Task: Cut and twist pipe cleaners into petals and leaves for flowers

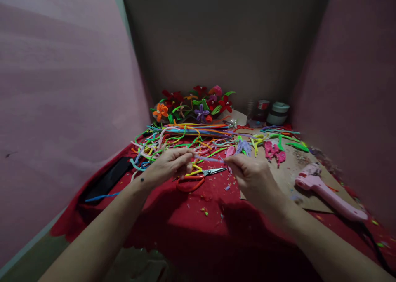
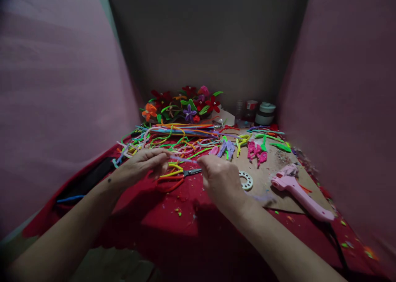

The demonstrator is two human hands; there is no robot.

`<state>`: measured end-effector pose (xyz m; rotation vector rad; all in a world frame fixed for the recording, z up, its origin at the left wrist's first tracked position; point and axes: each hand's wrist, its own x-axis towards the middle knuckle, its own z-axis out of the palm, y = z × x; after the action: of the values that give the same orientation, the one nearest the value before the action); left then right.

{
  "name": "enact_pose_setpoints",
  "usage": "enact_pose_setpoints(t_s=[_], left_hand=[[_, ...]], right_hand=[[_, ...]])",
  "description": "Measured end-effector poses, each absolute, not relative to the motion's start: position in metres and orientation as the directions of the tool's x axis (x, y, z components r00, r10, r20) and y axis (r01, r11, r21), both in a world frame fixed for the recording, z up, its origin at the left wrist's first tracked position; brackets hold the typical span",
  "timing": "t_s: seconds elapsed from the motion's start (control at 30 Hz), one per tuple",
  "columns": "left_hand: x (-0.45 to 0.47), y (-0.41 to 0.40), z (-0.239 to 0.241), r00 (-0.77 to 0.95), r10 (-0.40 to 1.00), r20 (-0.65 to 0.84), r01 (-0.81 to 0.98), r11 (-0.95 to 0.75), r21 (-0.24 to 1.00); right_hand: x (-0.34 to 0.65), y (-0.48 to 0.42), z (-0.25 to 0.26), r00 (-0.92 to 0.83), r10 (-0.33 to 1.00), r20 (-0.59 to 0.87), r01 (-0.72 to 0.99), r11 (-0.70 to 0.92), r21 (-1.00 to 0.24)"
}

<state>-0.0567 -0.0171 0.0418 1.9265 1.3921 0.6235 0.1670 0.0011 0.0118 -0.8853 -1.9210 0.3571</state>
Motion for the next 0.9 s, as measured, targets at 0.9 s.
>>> enact_pose_setpoints(t_s=[0.9], left_hand=[[-0.062,-0.092,0.021,0.276,0.961,0.025,0.887,-0.264,0.378]], right_hand=[[0.140,-0.016,0.041,-0.331,0.927,0.175,-0.018,0.180,-0.984]])
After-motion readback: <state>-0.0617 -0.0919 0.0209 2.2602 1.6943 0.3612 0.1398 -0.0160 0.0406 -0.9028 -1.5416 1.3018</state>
